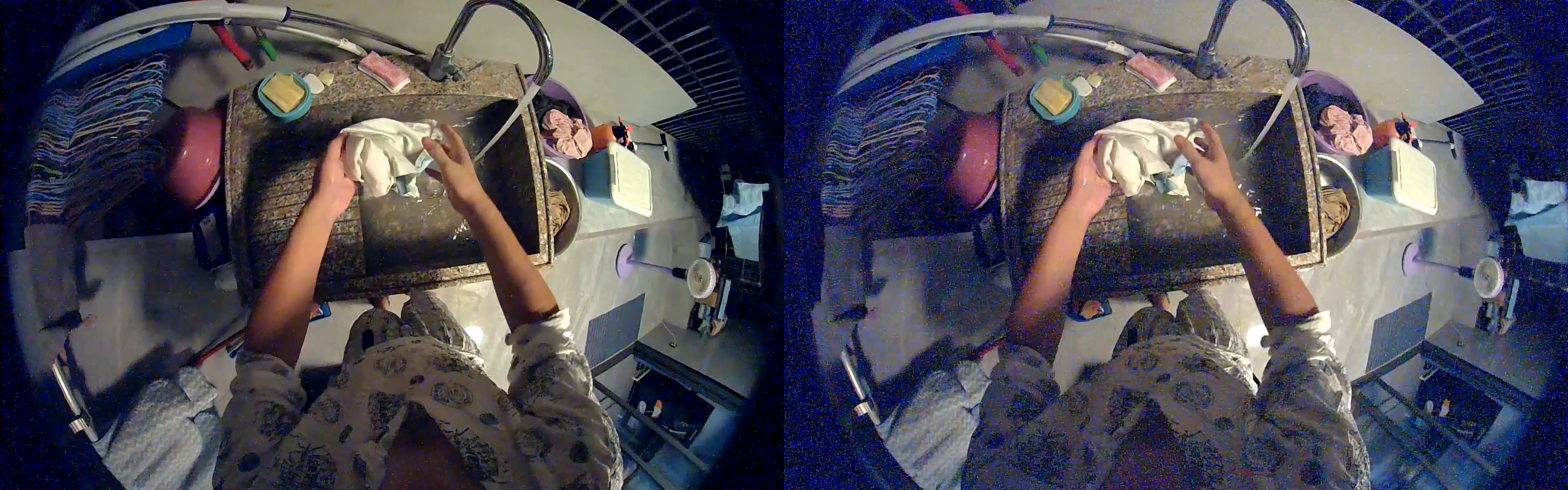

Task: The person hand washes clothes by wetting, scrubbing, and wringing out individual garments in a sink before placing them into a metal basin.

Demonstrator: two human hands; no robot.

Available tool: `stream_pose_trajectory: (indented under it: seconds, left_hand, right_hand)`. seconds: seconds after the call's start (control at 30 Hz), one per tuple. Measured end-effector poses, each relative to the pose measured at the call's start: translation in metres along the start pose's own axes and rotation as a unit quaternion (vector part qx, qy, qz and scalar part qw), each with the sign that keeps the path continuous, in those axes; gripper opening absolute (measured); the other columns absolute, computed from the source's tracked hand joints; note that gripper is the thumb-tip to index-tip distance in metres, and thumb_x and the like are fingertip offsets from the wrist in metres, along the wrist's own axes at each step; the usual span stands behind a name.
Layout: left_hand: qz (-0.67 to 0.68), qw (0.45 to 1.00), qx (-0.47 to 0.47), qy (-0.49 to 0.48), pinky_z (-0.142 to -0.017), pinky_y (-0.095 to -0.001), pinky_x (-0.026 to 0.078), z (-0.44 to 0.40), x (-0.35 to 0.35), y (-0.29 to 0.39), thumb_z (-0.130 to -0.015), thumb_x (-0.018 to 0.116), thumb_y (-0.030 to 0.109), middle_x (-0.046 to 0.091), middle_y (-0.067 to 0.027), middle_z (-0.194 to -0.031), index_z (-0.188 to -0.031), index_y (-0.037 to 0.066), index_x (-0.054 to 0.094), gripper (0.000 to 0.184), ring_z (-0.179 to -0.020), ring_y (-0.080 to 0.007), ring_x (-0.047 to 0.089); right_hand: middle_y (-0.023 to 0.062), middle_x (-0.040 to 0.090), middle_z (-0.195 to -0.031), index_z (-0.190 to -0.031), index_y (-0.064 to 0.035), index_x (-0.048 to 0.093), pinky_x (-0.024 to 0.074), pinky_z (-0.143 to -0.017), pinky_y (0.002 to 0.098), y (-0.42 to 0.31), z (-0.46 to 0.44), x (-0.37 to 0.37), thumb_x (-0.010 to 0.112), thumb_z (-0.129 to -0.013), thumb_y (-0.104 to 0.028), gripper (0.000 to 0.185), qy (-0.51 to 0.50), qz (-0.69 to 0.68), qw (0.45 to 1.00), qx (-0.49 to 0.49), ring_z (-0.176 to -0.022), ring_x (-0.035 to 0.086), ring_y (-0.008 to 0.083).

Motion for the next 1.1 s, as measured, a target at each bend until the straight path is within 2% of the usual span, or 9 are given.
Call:
stream_pose_trajectory:
  seconds: [0.13, 0.27, 0.33, 0.43, 0.57, 0.7, 0.8, 0.93, 1.1]
  left_hand:
    - [0.002, 0.998, -0.002, -0.062, -0.107, -0.0400, 0.041, 0.006, 0.017, 0.002, -0.101, 0.042, 0.039, 0.064, -0.0080, -0.127, -0.127, 0.008, 0.058, 0.044, -0.121, -0.0240, 0.057]
    - [-0.081, 0.996, 0.014, -0.031, -0.101, -0.0382, 0.046, 0.005, 0.013, 0.020, -0.098, 0.050, 0.043, 0.066, -0.0075, -0.123, -0.122, 0.004, 0.061, 0.047, -0.115, -0.0222, 0.061]
    - [-0.223, 0.971, 0.077, -0.027, -0.081, -0.0319, 0.047, 0.005, 0.010, 0.048, -0.095, 0.059, 0.049, 0.067, -0.0035, -0.100, -0.105, 0.006, 0.067, 0.046, -0.090, -0.0152, 0.060]
    - [-0.474, 0.861, 0.138, -0.120, -0.061, -0.0307, 0.041, 0.004, 0.035, 0.073, -0.095, 0.064, 0.044, 0.059, 0.0027, -0.070, -0.086, -0.001, 0.070, 0.047, -0.067, -0.0088, 0.048]
    - [-0.568, 0.795, 0.178, -0.122, -0.062, -0.0318, 0.046, -0.008, 0.051, 0.080, -0.095, 0.067, 0.038, 0.066, -0.0029, -0.073, -0.096, -0.004, 0.071, 0.042, -0.066, -0.0109, 0.055]
    - [-0.527, 0.711, 0.465, -0.017, -0.080, -0.0336, 0.051, -0.001, 0.061, 0.092, -0.094, 0.068, 0.029, 0.070, -0.0088, -0.092, -0.098, 0.003, 0.067, 0.027, -0.083, -0.0183, 0.064]
    - [-0.427, 0.842, 0.329, -0.034, -0.071, -0.0317, 0.053, 0.037, 0.075, 0.069, -0.091, 0.073, 0.027, 0.065, -0.0079, -0.088, -0.101, 0.004, 0.061, 0.028, -0.084, -0.0164, 0.065]
    - [-0.444, 0.824, 0.318, -0.153, -0.079, -0.0337, 0.054, 0.064, 0.101, 0.012, -0.083, 0.081, 0.028, 0.062, -0.0100, -0.102, -0.116, 0.004, 0.055, 0.049, -0.089, -0.0211, 0.064]
    - [-0.533, 0.765, 0.356, -0.066, -0.089, -0.0401, 0.050, 0.026, 0.055, 0.003, -0.086, 0.076, 0.023, 0.057, -0.0180, -0.117, -0.133, 0.004, 0.050, 0.057, -0.102, -0.0341, 0.061]
  right_hand:
    - [0.0073, 0.055, -0.134, -0.142, -0.0082, 0.049, 0.0498, -0.091, 0.0330, -0.044, 0.066, 0.042, 0.070, -0.093, -0.013, 0.053, -0.124, 0.187, 0.929, -0.294, -0.116, 0.055, 0.0153]
    - [0.0023, 0.070, -0.100, -0.117, -0.0005, 0.068, 0.0511, -0.079, 0.0270, -0.051, 0.044, 0.011, 0.064, -0.095, -0.005, 0.023, -0.093, 0.259, 0.924, -0.266, -0.092, 0.061, 0.0104]
    - [0.0100, 0.072, -0.102, -0.114, 0.0043, 0.066, 0.0529, -0.083, 0.0316, -0.074, 0.032, -0.014, 0.062, -0.095, -0.007, 0.023, -0.086, 0.229, 0.938, -0.245, -0.093, 0.065, 0.0163]
    - [0.0014, 0.065, -0.089, -0.108, 0.0033, 0.064, 0.0493, -0.075, 0.0305, -0.112, 0.025, -0.027, 0.055, -0.103, -0.018, 0.024, -0.144, 0.190, 0.947, -0.214, -0.082, 0.057, 0.0125]
    - [-0.0020, 0.061, -0.091, -0.111, 0.0000, 0.063, 0.0433, -0.074, 0.0238, -0.155, 0.036, -0.015, 0.053, -0.105, -0.027, 0.030, -0.106, 0.295, 0.924, -0.218, -0.082, 0.050, 0.0061]
    - [-0.0007, 0.062, -0.093, -0.114, -0.0003, 0.063, 0.0445, -0.075, 0.0246, -0.161, 0.043, -0.002, 0.054, -0.104, -0.031, 0.034, -0.084, 0.210, 0.970, -0.094, -0.082, 0.053, 0.0079]
    - [0.0001, 0.063, -0.096, -0.116, -0.0022, 0.063, 0.0458, -0.077, 0.0253, -0.157, 0.039, -0.002, 0.055, -0.103, -0.031, 0.033, -0.069, 0.137, 0.988, -0.035, -0.083, 0.055, 0.0094]
    - [0.0018, 0.064, -0.098, -0.116, -0.0021, 0.063, 0.0482, -0.080, 0.0270, -0.146, 0.037, 0.005, 0.056, -0.102, -0.029, 0.031, -0.044, 0.113, 0.992, -0.016, -0.087, 0.058, 0.0111]
    - [0.0072, 0.066, -0.106, -0.116, -0.0014, 0.062, 0.0520, -0.087, 0.0318, -0.172, 0.036, 0.005, 0.057, -0.097, -0.021, 0.028, -0.088, -0.007, 0.991, -0.104, -0.096, 0.063, 0.0174]
Point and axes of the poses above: each hand's wrist, its own z-axis away from the middle knuckle, its own x-axis out of the palm, y = z × x, the point moved 8 cm from there along -z, towards the middle knuckle
